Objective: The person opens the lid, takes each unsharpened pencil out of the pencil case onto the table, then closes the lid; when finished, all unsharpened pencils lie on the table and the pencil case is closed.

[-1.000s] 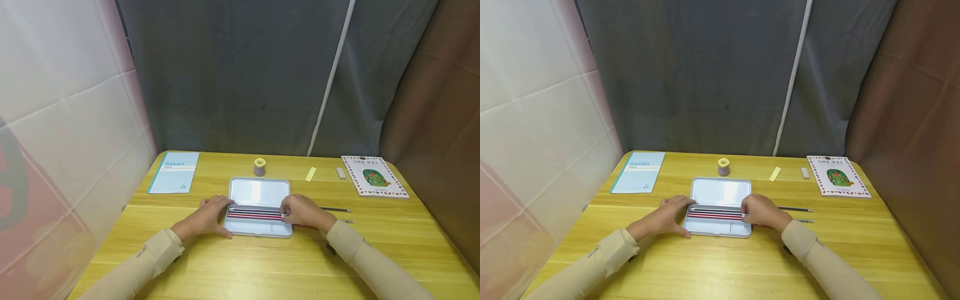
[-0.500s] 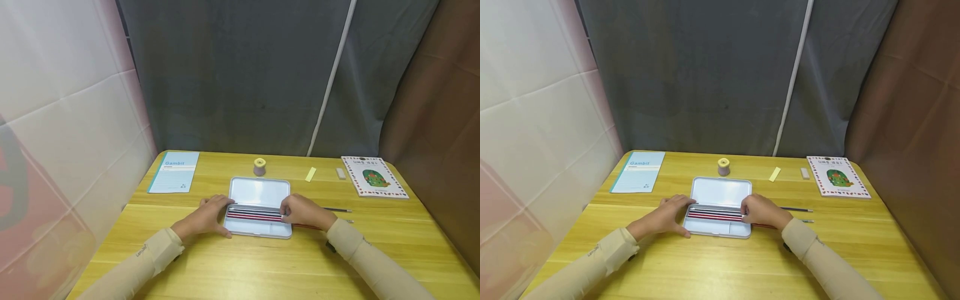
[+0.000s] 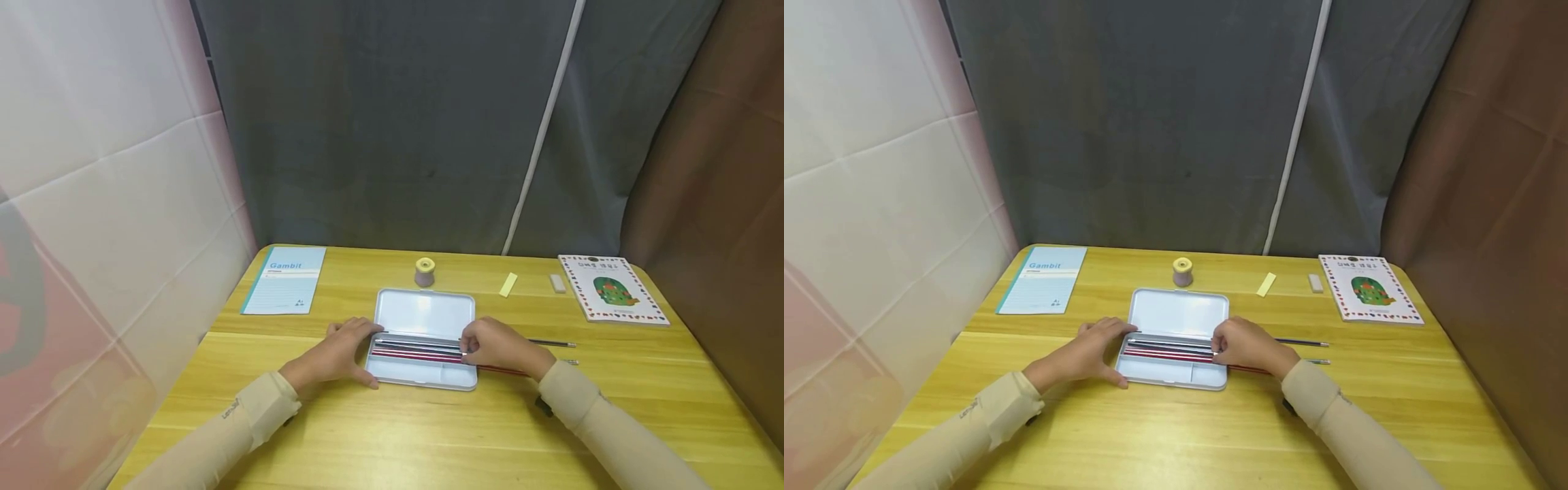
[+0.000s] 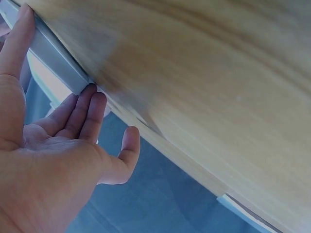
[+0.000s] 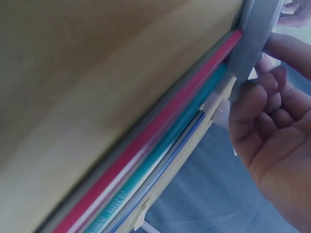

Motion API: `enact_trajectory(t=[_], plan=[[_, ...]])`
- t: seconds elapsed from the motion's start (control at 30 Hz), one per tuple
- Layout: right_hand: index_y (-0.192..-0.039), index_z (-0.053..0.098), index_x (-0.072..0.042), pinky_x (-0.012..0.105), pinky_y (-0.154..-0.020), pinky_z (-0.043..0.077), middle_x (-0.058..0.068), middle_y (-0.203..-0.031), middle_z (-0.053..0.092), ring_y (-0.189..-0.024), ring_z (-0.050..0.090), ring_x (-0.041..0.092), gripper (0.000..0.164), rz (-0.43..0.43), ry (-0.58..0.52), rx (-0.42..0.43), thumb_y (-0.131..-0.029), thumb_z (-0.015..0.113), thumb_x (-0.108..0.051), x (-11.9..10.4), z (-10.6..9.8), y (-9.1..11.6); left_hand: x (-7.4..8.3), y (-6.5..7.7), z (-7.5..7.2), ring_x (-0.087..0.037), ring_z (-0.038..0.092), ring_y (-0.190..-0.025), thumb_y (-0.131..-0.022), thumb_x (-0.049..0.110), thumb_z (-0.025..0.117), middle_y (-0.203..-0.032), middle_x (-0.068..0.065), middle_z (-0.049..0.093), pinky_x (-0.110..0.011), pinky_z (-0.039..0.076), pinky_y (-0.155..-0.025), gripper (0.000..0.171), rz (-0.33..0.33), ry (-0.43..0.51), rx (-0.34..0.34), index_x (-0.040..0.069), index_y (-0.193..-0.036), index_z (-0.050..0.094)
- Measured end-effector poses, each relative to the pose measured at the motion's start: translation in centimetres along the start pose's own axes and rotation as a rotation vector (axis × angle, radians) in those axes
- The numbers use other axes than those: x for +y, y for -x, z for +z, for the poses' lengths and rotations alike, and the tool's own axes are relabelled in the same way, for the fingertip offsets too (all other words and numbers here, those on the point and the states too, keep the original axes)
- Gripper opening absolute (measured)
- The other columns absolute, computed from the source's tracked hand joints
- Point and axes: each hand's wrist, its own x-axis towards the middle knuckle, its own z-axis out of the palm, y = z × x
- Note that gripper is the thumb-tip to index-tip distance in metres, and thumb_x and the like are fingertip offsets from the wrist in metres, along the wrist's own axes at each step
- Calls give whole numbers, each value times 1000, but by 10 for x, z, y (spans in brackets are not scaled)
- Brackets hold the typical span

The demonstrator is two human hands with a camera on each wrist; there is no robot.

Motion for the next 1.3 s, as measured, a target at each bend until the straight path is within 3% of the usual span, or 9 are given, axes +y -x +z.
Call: enact_trajectory(t=[0.17, 0.43, 0.67, 0.87, 1.3], plan=[[-78, 74, -15, 22, -64, 46, -8, -71, 62, -68, 52, 6, 17, 10, -24, 78, -84, 90, -15, 3, 2, 5, 1, 1, 0, -29, 54, -138, -63, 47, 102, -147, -8, 63, -57, 31, -105, 105, 3, -6, 3, 5, -149, 56], [-79, 79, -16, 22, -56, 39, -8, -63, 55, -60, 47, 6, 13, 44, -127, 148, -84, 90, -19, 10, 3, 15, 4, 1, -1, -29, 53, -139, -63, 47, 102, -148, -8, 63, -58, 32, -106, 105, -6, -12, 0, 5, -148, 56], [-79, 81, -16, 21, -56, 37, -7, -63, 56, -58, 43, 3, 11, 16, -221, 197, -85, 90, -17, 21, 3, 27, 2, 1, -1, -28, 53, -138, -64, 47, 102, -147, -7, 63, -57, 32, -105, 105, 1, -13, 2, 6, -149, 56], [-83, 83, -12, 22, -56, 37, -5, -64, 58, -58, 42, 3, 8, 29, -265, 238, -87, 89, -17, 26, -2, 44, 1, 1, -2, -29, 52, -140, -65, 47, 102, -147, -7, 63, -57, 30, -105, 104, -1, -6, -7, 6, -149, 56], [-90, 84, -12, 23, -56, 38, 1, -74, 68, -60, 43, 3, 10, 162, -415, 298, -90, 87, -22, 47, -17, 95, 0, 1, 0, -30, 53, -138, -64, 46, 102, -145, -7, 64, -58, 29, -105, 104, 17, 2, 5, 6, -149, 56]])
